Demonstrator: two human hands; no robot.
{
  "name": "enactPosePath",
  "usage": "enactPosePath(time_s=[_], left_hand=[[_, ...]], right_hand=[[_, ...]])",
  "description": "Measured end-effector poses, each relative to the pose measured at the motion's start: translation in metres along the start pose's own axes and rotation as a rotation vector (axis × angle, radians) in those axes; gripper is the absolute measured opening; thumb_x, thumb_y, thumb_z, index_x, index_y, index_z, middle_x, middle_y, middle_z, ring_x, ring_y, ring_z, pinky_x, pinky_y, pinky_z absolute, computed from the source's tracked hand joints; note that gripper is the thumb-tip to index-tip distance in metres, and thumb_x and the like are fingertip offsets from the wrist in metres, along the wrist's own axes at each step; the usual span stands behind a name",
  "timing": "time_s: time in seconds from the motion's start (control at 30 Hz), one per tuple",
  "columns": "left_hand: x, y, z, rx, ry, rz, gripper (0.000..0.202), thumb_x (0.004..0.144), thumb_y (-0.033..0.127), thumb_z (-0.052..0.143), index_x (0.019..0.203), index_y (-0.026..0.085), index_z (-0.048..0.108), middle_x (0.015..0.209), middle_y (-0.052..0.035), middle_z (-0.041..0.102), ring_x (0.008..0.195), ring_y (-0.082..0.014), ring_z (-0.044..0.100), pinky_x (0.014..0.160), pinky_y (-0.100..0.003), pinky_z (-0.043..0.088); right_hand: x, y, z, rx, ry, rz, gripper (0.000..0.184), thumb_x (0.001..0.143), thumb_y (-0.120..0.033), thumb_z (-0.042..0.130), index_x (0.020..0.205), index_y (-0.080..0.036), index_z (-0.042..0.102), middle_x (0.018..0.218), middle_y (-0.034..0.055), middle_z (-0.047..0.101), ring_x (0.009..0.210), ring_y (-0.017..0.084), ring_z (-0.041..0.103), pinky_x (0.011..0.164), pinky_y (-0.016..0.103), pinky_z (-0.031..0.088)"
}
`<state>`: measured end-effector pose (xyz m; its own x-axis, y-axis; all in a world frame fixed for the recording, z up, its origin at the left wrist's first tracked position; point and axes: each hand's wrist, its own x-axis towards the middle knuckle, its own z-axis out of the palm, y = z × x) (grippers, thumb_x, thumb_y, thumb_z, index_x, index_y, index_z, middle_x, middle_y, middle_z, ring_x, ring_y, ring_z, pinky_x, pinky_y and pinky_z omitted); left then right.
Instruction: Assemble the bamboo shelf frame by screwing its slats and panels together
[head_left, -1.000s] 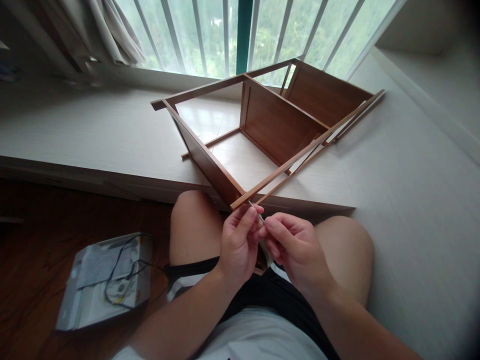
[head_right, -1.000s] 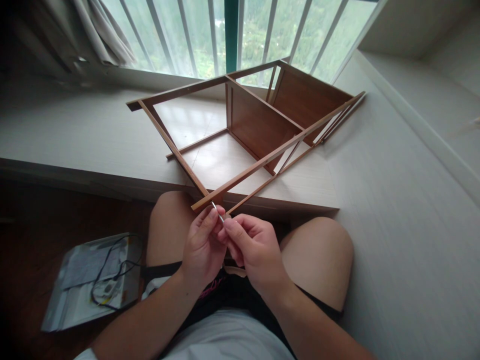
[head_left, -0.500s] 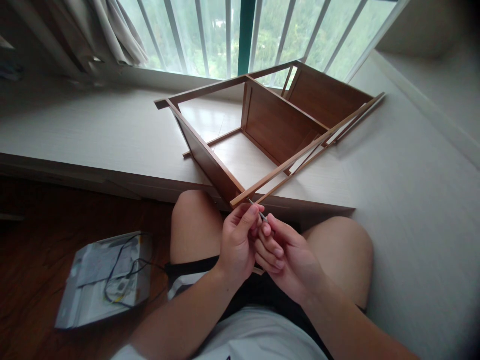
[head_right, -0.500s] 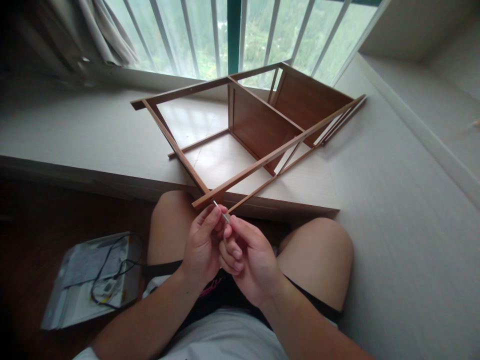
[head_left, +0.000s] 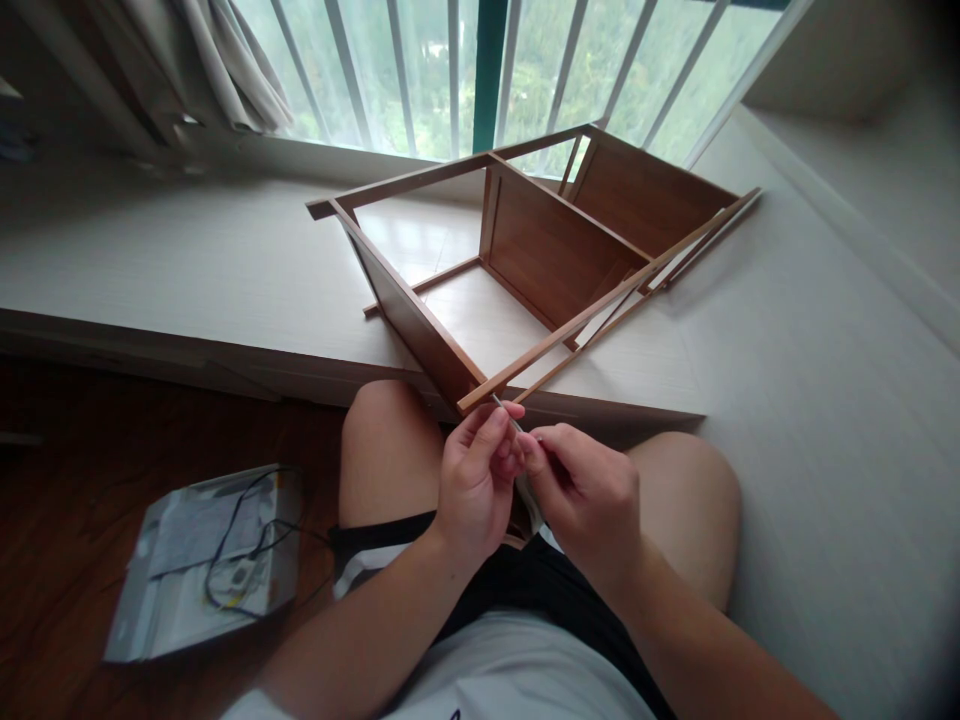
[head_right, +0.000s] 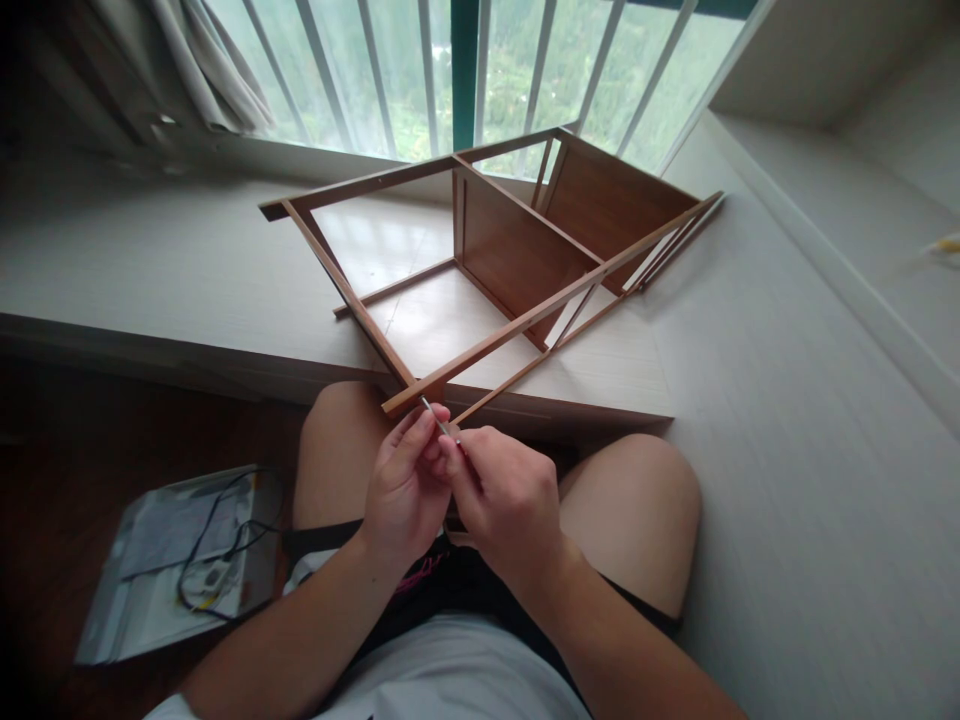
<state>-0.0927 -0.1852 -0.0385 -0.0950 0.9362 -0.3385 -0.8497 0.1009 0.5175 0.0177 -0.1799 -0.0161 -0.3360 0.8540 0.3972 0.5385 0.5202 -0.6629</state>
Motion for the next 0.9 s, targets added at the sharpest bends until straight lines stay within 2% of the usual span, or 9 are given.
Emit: enactPosePath(time_s=[0.2, 0.3, 0.4, 0.47, 0.6, 0.73, 0.8, 0.9], left_hand=[[0.0, 0.001, 0.0, -0.025, 0.004, -0.012, 0.014, 0.079, 0.026, 0.073, 0.084, 0.013, 0.072, 0.055, 0.0048, 0.047, 0.049, -0.0013, 0.042, 0.047, -0.011, 0.035], [0.0, 0.001, 0.0, -0.032, -0.014, -0.002, 0.012, 0.081, 0.025, 0.071, 0.084, 0.013, 0.071, 0.055, 0.0046, 0.048, 0.049, -0.0008, 0.042, 0.047, -0.01, 0.035], [0.002, 0.0, -0.002, -0.018, -0.029, 0.018, 0.013, 0.083, 0.025, 0.068, 0.087, 0.013, 0.07, 0.054, 0.0056, 0.045, 0.049, -0.0017, 0.043, 0.049, -0.011, 0.038], [0.002, -0.001, -0.003, 0.008, -0.015, 0.023, 0.014, 0.083, 0.027, 0.068, 0.087, 0.013, 0.069, 0.053, 0.0061, 0.045, 0.047, -0.0025, 0.044, 0.047, -0.012, 0.039], [0.002, 0.002, -0.003, 0.071, 0.019, -0.002, 0.017, 0.082, 0.032, 0.068, 0.086, 0.016, 0.065, 0.052, 0.0063, 0.049, 0.041, -0.004, 0.047, 0.041, -0.013, 0.037], [0.001, 0.007, -0.001, 0.113, 0.021, -0.013, 0.02, 0.081, 0.034, 0.069, 0.087, 0.017, 0.063, 0.057, 0.0035, 0.059, 0.039, -0.0073, 0.054, 0.038, -0.015, 0.038], [0.001, 0.008, -0.001, 0.123, 0.027, -0.019, 0.02, 0.08, 0.034, 0.069, 0.088, 0.017, 0.063, 0.057, 0.0027, 0.061, 0.039, -0.008, 0.055, 0.039, -0.016, 0.039], [0.001, 0.009, -0.001, 0.128, 0.049, -0.011, 0.021, 0.078, 0.034, 0.071, 0.086, 0.016, 0.064, 0.058, 0.0025, 0.062, 0.04, -0.0069, 0.055, 0.041, -0.015, 0.04]], right_hand=[[0.001, -0.001, -0.002, -0.037, -0.016, -0.056, 0.01, 0.091, -0.016, 0.056, 0.087, -0.018, 0.064, 0.074, 0.0037, 0.065, 0.066, 0.014, 0.057, 0.066, 0.027, 0.041], [0.002, -0.002, -0.001, 0.1, -0.017, 0.058, 0.012, 0.091, -0.019, 0.057, 0.083, -0.018, 0.067, 0.074, 0.0036, 0.066, 0.067, 0.014, 0.058, 0.065, 0.027, 0.042], [0.003, -0.005, 0.004, 0.473, -0.019, 0.353, 0.019, 0.091, -0.029, 0.059, 0.078, -0.018, 0.067, 0.063, -0.0002, 0.061, 0.054, 0.01, 0.052, 0.053, 0.023, 0.04], [0.004, -0.005, 0.008, 0.803, -0.05, 0.575, 0.025, 0.091, -0.035, 0.059, 0.076, -0.017, 0.066, 0.053, -0.0037, 0.053, 0.043, 0.007, 0.042, 0.042, 0.02, 0.032], [0.004, -0.004, 0.015, 1.45, -0.212, 0.906, 0.028, 0.094, -0.038, 0.054, 0.079, -0.016, 0.063, 0.047, -0.0073, 0.045, 0.034, 0.004, 0.029, 0.033, 0.017, 0.022], [0.005, -0.003, 0.016, 1.908, -0.364, 1.036, 0.032, 0.099, -0.035, 0.041, 0.082, -0.014, 0.06, 0.048, -0.0082, 0.041, 0.034, 0.004, 0.022, 0.031, 0.014, 0.022], [0.006, -0.003, 0.016, 1.999, -0.381, 1.05, 0.035, 0.101, -0.033, 0.035, 0.082, -0.015, 0.058, 0.049, -0.0081, 0.041, 0.035, 0.004, 0.022, 0.032, 0.014, 0.022], [0.006, -0.006, 0.016, 1.988, -0.374, 1.048, 0.036, 0.101, -0.034, 0.034, 0.081, -0.015, 0.056, 0.049, -0.008, 0.04, 0.035, 0.004, 0.021, 0.032, 0.014, 0.021]])
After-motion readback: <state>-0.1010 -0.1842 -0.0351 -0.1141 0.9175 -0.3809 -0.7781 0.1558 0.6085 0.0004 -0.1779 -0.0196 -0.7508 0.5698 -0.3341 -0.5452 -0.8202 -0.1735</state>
